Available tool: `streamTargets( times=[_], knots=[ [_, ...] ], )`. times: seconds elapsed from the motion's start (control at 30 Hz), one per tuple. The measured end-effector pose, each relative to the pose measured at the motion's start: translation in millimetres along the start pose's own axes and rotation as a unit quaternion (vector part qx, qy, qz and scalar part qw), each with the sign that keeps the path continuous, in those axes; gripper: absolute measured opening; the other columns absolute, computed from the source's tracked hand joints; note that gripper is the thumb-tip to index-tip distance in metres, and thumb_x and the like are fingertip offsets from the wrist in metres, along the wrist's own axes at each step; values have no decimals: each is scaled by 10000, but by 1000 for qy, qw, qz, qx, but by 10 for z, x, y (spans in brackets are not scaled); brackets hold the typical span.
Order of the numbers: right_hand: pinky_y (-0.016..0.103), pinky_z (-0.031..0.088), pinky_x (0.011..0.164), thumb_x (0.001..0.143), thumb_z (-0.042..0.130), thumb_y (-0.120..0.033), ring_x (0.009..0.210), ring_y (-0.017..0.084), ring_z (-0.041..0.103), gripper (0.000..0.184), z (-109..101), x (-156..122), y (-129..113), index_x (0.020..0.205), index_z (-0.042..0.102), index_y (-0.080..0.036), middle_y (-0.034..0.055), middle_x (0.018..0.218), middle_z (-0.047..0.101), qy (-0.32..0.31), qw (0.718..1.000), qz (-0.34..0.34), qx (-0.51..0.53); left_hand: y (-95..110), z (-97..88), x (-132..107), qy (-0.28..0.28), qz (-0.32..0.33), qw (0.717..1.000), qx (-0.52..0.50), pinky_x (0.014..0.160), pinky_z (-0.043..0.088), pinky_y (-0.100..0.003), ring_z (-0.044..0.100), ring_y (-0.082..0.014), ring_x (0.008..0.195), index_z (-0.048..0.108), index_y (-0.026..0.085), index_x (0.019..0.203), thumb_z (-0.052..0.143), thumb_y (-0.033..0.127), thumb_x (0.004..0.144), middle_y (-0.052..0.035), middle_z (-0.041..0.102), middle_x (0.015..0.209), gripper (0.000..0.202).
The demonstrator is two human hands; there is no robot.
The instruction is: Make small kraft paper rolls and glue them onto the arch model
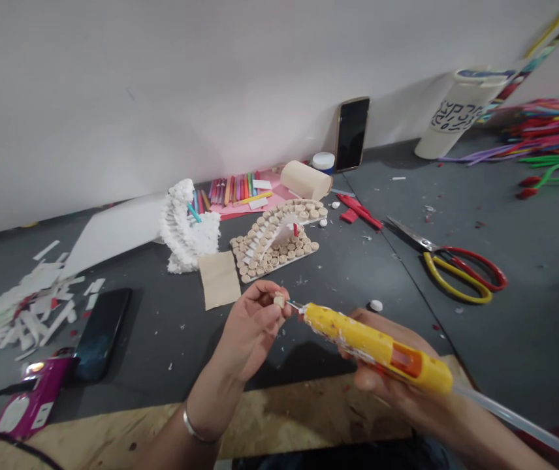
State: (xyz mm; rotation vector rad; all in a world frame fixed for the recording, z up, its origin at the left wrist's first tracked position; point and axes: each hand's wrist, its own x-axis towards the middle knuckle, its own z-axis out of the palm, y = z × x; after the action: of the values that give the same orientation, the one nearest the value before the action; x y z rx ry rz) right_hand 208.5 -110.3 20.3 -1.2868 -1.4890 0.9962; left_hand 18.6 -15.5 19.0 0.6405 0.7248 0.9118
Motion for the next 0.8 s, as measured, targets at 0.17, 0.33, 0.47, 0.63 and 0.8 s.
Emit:
streamTargets(
  times=[0.17, 0.33, 0.47, 0.63, 0.8],
  knots=[
    [289, 353, 483, 834, 471, -761, 529, 142, 466, 559, 0, 47, -60, 748, 578, -219, 7, 652, 535, -5, 1000, 4, -13, 11, 9, -17, -15, -11, 1000, -22, 688, 514, -185, 613, -63, 657, 649, 175, 791, 897, 204, 583, 20, 660, 797, 325],
    [286, 410, 496, 850, 514, -698, 567, 157, 527, 493, -25, 50, -104, 737, 578, -223, 23, 676, 575, 8, 1000, 25, -12, 2, -5, -30, -13, 44, 998, 42, 700, 523, -198, 641, -78, 669, 648, 191, 882, 876, 204, 629, 17, 692, 829, 342],
    [271, 454, 485, 847, 608, -520, 550, 155, 538, 278, -47, -31, 23, 831, 633, -244, 7, 657, 603, 3, 995, 102, 7, -8, -40, -32, -24, 89, 990, 107, 716, 525, -220, 659, -104, 718, 618, 213, 969, 832, 156, 683, 9, 711, 841, 362],
    [251, 453, 450, 839, 576, -418, 493, 138, 526, 222, -7, -59, 186, 822, 671, -219, 4, 589, 600, -6, 984, 169, 62, -10, -47, -54, -39, 112, 977, 178, 735, 501, -234, 646, -116, 753, 601, 217, 1036, 805, 156, 716, 3, 709, 814, 385],
    [248, 446, 441, 816, 580, -420, 489, 125, 511, 226, 32, -57, 195, 783, 661, -212, 24, 649, 629, -2, 979, 186, 85, 5, -41, -70, -24, 112, 976, 187, 748, 498, -236, 652, -121, 783, 601, 217, 1030, 803, 154, 713, -3, 714, 834, 382]
  ],
)
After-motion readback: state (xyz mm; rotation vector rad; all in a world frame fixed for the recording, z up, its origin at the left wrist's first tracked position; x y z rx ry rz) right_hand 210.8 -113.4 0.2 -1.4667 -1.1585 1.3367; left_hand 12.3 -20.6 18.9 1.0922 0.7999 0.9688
